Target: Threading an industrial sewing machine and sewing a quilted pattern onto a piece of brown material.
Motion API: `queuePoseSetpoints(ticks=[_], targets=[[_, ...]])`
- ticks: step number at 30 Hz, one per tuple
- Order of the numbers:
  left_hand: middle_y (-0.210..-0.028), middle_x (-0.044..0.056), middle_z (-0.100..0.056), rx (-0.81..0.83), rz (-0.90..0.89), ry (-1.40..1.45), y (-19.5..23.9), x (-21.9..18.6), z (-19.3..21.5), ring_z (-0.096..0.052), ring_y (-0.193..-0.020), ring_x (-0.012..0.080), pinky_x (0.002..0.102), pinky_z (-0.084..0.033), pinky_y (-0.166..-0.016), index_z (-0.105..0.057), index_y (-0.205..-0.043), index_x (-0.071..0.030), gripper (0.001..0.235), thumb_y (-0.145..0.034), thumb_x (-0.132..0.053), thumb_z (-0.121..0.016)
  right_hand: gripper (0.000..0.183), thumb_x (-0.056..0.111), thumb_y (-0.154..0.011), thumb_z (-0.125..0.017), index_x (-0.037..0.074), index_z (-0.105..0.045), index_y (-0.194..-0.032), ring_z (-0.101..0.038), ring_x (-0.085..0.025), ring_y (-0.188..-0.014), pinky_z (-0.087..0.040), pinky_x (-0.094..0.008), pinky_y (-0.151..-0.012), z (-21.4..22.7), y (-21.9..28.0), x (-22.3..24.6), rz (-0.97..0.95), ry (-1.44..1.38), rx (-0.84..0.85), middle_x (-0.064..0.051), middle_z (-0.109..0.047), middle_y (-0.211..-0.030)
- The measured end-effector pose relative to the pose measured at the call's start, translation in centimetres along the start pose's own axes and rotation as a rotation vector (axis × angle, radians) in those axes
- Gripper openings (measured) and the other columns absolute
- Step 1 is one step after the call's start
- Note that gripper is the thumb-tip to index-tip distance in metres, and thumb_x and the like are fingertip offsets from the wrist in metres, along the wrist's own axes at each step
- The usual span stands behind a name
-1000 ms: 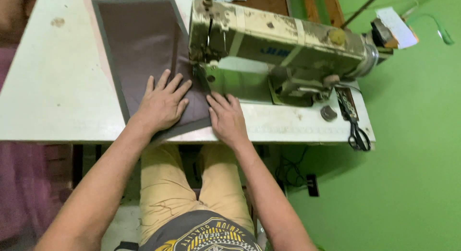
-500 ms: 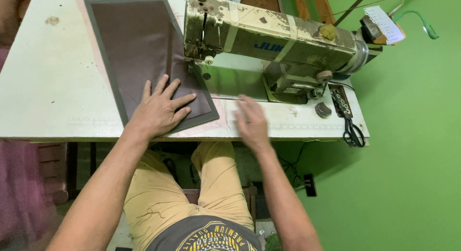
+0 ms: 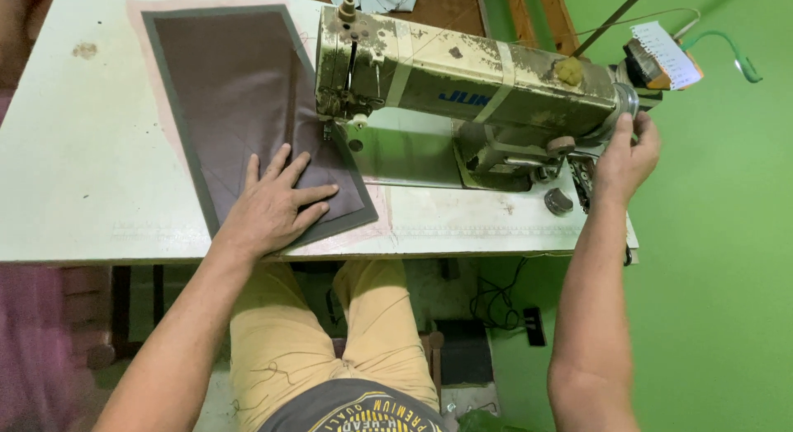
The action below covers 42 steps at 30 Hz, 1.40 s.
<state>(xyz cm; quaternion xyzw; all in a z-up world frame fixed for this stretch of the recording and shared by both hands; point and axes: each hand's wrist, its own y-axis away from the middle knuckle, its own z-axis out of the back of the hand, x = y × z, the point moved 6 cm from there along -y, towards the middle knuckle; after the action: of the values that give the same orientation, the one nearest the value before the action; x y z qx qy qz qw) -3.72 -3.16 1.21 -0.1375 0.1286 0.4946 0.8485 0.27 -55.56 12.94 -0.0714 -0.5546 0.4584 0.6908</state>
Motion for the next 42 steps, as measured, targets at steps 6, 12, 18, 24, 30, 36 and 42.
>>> queuePoseSetpoints(ticks=[6, 12, 18, 24, 30, 36, 42], targets=[[-0.163, 0.019, -0.030, -0.007, -0.025, -0.004, 0.0, 0.1, 0.1, -0.013, -0.155, 0.0419, 0.071, -0.006, -0.119, -0.060, -0.141, -0.041, 0.047, -0.101, -0.055, -0.039, 0.028, 0.036, -0.098, -0.067, 0.013, -0.080, -0.104, -0.073, -0.017, -0.084, -0.058, -0.041, -0.071, -1.1, -5.3, -0.7, -0.073, 0.312, -0.014, -0.003, -0.082, -0.098], [-0.163, 0.020, -0.030, -0.004, -0.047, -0.027, -0.1, 0.4, -0.3, -0.013, -0.154, 0.0438, 0.072, -0.008, -0.118, -0.058, -0.142, -0.043, 0.047, -0.102, -0.055, -0.037, 0.050, 0.048, -0.109, -0.073, 0.027, -0.051, -0.069, -0.036, -0.008, -0.063, -0.026, -0.030, -0.058, -3.8, -7.7, -3.6, -0.353, 0.242, 0.214, 0.011, -0.049, -0.071], [-0.162, 0.020, -0.032, -0.033, -0.059, -0.033, -0.2, 0.4, -0.2, -0.017, -0.153, 0.0445, 0.073, -0.010, -0.117, -0.060, -0.141, -0.042, 0.046, -0.102, -0.055, -0.039, 0.039, 0.038, -0.110, -0.067, 0.024, -0.047, -0.080, -0.039, -0.008, -0.074, -0.032, -0.030, -0.066, -5.3, -8.7, -4.6, -0.366, 0.093, 0.289, 0.007, -0.049, -0.085], [-0.162, 0.021, -0.031, -0.002, -0.080, -0.031, -0.5, 1.1, 0.0, -0.018, -0.153, 0.0448, 0.072, -0.008, -0.118, -0.059, -0.141, -0.043, 0.044, -0.101, -0.053, -0.043, 0.038, 0.056, -0.104, -0.049, 0.019, -0.054, -0.096, -0.047, -0.010, -0.081, -0.040, -0.029, -0.068, -3.9, -3.0, -6.7, -0.133, -0.218, -0.009, 0.005, -0.052, -0.090], [-0.161, 0.021, -0.034, -0.025, -0.093, -0.038, -0.5, 1.3, 0.0, -0.020, -0.152, 0.0464, 0.072, -0.012, -0.117, -0.060, -0.140, -0.044, 0.044, -0.101, -0.053, -0.042, 0.090, 0.069, -0.097, -0.035, -0.003, -0.037, -0.151, -0.033, -0.040, -0.150, -0.024, -0.056, -0.121, -3.8, 1.4, -5.7, -0.229, -0.239, 0.078, -0.027, -0.035, -0.160], [-0.158, 0.022, -0.039, -0.094, -0.133, -0.066, -0.2, 1.4, -0.2, -0.025, -0.150, 0.0480, 0.074, -0.016, -0.116, -0.061, -0.139, -0.043, 0.042, -0.101, -0.051, -0.045, 0.044, 0.062, -0.108, -0.048, 0.023, -0.044, -0.089, -0.036, -0.011, -0.079, -0.028, -0.033, -0.068, -3.6, -5.0, -5.6, -0.185, 0.046, 0.100, 0.006, -0.042, -0.087], [-0.159, 0.022, -0.037, -0.077, -0.105, -0.038, -0.2, 1.2, 0.1, -0.022, -0.151, 0.0472, 0.072, -0.013, -0.117, -0.061, -0.140, -0.042, 0.044, -0.101, -0.053, -0.043, 0.033, 0.050, -0.107, -0.050, 0.018, -0.054, -0.098, -0.041, -0.011, -0.079, -0.034, -0.031, -0.068, -3.9, -3.0, -6.8, -0.096, -0.159, -0.008, 0.005, -0.047, -0.090]])
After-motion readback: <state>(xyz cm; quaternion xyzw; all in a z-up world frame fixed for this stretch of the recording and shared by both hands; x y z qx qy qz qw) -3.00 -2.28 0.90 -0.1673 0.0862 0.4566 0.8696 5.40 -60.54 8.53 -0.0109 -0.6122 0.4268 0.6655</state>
